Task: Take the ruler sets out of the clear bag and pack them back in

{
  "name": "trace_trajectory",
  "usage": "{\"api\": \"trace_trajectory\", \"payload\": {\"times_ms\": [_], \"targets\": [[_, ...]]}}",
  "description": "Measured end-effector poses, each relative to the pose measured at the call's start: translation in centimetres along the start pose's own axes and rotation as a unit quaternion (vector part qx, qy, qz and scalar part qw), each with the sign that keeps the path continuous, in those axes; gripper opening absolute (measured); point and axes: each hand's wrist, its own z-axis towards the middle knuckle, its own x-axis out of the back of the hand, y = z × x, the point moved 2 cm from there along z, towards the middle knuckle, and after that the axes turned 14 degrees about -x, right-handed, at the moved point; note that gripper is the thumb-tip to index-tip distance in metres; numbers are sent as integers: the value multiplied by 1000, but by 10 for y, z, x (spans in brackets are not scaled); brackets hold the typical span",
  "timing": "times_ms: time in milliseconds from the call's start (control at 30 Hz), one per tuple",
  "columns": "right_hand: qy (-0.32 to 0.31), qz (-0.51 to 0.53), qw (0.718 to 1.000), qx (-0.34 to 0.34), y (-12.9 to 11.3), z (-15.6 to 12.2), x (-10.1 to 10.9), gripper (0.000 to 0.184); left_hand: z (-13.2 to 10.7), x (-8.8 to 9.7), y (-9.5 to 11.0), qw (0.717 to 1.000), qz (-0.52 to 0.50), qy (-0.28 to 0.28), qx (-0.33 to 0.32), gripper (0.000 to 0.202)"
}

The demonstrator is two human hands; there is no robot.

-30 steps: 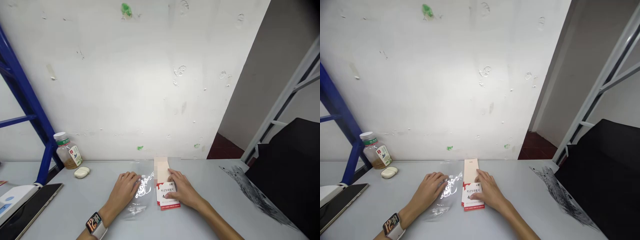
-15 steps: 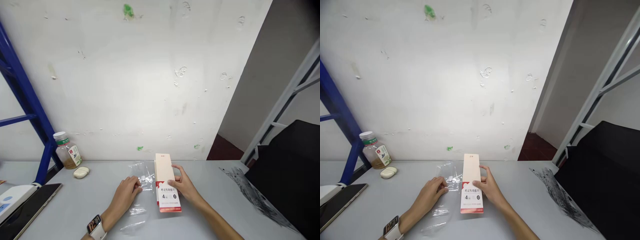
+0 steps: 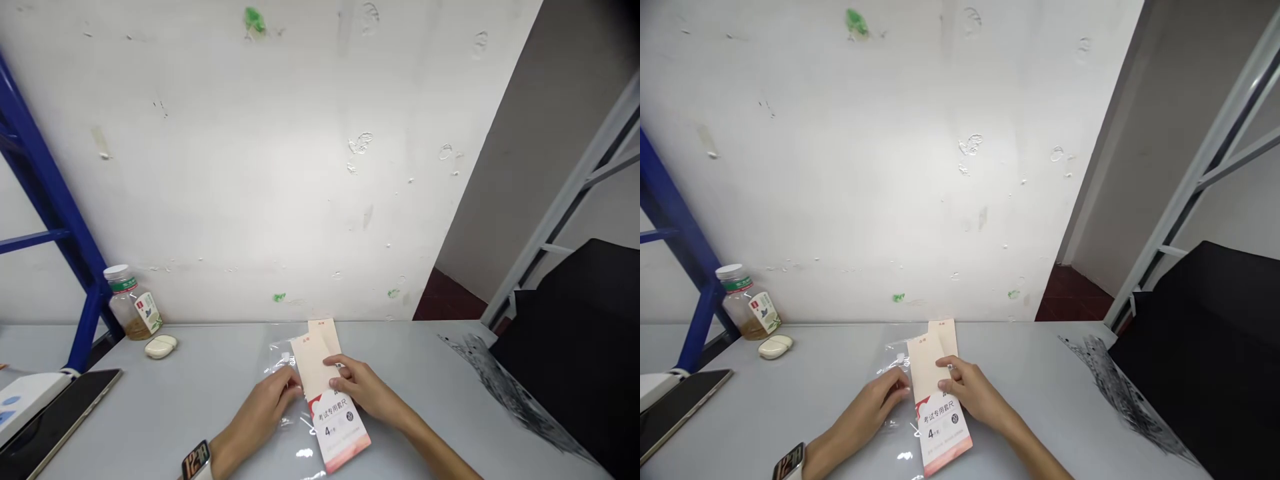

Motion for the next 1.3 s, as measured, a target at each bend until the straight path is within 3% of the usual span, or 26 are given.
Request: {"api": "trace_trajectory", "payload": {"times_ms": [200,433,533,633,733,833,900,967,1100,1300], "targets": [[-30,55,998,-24,0,-1,-8,55,0,-4,5,999,9,-42,-1,17],[-57,65,996,-12,-1,1,-22,29,0,-3,12,997,42,-63,13,20],[-68,47,996,-25,-3,-2,-27,25,0,-5,11,991,98,-76,-55,21],[-68,35,997,-29,-5,-4,-32,29,-1,-8,5,967,199,-69,-145,17],[-49,35,998,-36,-5,-2,-32,36,0,-7,-3,953,252,-29,-165,15],[-10,45,999,-27,-3,2,-26,41,2,3,-11,973,197,86,-88,12],[10,52,999,-10,-3,4,-21,42,4,11,-17,982,108,155,-11,16],[19,51,998,-5,-1,5,-18,42,5,15,-22,981,-1,189,50,21],[1,43,999,-14,-1,4,-20,45,5,14,-24,967,-146,190,85,23],[-10,50,999,-15,-3,2,-22,49,5,12,-21,960,-206,175,75,21]]}}
